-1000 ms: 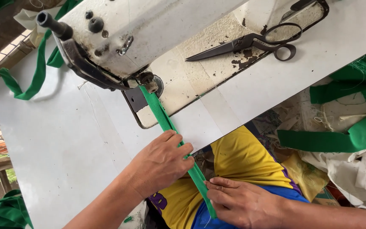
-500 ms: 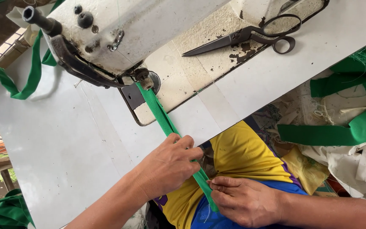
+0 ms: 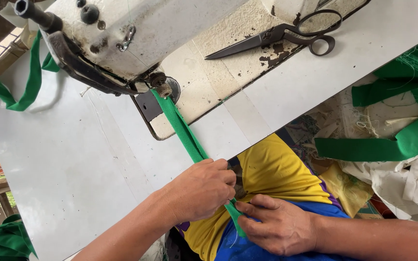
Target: Sewing long green fabric straps using an industrial sewing machine by folding and guiding the material.
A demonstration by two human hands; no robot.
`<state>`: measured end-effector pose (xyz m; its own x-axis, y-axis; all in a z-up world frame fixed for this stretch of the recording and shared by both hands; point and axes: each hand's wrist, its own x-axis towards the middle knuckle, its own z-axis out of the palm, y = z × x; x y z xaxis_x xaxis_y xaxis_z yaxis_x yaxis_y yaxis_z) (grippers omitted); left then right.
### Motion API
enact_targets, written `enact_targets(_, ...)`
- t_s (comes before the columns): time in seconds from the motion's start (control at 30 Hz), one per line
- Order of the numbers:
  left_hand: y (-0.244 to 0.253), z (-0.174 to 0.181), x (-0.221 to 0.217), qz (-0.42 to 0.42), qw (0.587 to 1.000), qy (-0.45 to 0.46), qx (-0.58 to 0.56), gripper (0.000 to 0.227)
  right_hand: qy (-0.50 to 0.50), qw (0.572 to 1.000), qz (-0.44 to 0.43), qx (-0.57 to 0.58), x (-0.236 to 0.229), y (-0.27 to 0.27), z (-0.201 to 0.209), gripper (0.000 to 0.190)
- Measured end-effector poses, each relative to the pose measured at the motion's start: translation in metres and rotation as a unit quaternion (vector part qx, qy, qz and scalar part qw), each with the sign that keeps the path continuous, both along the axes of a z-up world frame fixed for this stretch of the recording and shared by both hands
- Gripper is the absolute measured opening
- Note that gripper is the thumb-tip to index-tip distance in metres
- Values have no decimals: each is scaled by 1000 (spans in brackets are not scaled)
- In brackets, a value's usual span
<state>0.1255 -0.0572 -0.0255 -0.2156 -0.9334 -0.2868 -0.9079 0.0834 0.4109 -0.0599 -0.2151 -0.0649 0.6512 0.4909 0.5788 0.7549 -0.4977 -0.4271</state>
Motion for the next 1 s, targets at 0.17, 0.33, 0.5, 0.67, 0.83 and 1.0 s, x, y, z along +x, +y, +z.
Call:
enact_targets(0.17, -6, 3, -3, 0, 996, -7, 94, 22, -11, 1000, -8, 12, 3, -1, 5, 21)
enact_targets(0.33, -9, -6, -5, -28, 991, -62, 119, 31, -4, 999, 0, 54, 4, 1, 5, 15)
enact_targets(0.5, -9, -8, -9, -44, 993, -46, 98, 11, -2, 998, 19, 65, 4, 2, 8, 16)
enact_targets(0.67, -13, 6, -10, 6, 992, 7, 128, 19, 18, 996, 32, 86, -3, 4, 1, 10)
enact_targets(0.83, -13, -10, -8, 4, 996, 58, 69, 24, 0, 999, -31, 11, -10, 2, -4, 15)
enact_targets(1.0, -11, -23, -9, 23, 997, 52, 55, 18, 21, 999, 10, 32, -14, 4, -18, 18)
